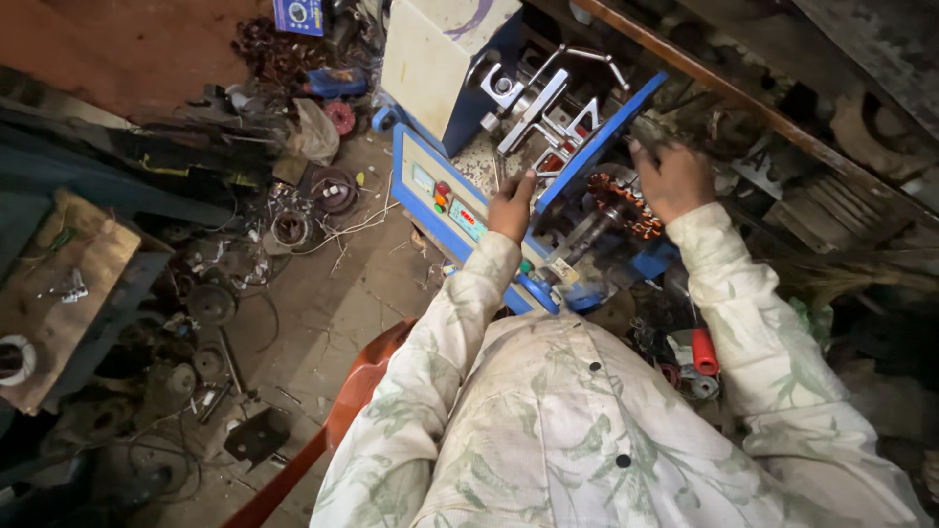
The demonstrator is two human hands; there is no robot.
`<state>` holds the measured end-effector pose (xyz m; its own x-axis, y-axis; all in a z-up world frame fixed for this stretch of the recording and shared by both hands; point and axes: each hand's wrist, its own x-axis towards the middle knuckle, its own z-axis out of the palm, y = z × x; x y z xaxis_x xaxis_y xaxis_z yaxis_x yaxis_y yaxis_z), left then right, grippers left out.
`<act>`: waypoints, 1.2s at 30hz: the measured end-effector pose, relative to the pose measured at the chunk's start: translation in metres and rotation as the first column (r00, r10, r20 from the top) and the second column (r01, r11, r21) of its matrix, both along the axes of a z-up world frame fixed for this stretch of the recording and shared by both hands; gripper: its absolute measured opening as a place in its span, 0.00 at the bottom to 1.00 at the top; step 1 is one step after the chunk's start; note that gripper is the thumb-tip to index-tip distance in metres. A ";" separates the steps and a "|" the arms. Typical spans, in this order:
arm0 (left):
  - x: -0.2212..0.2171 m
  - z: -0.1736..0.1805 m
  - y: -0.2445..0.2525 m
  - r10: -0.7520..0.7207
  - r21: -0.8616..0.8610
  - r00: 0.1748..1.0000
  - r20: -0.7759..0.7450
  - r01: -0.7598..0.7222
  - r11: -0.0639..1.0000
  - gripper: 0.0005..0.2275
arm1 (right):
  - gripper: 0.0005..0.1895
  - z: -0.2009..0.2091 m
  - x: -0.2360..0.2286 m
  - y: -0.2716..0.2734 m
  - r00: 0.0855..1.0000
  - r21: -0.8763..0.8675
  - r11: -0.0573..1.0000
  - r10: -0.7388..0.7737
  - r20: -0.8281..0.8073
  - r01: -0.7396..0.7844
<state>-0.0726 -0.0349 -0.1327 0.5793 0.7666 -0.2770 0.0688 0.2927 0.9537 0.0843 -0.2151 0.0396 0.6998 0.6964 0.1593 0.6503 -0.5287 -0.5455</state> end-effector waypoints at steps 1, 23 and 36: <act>0.005 -0.007 0.000 -0.027 -0.081 0.999 0.018 0.029 0.996 0.21 | 0.23 0.001 -0.003 -0.003 0.999 -0.012 1.000 -0.013 0.036 0.013; 0.003 0.036 -0.018 0.050 -0.458 0.981 0.185 0.042 0.888 0.16 | 0.12 -0.001 -0.024 -0.029 0.967 0.240 0.970 -0.011 0.253 -0.051; 0.000 0.016 -0.020 -0.010 -0.372 0.929 0.369 0.158 0.915 0.14 | 0.15 -0.007 -0.032 -0.041 0.956 0.142 0.990 -0.049 0.289 0.008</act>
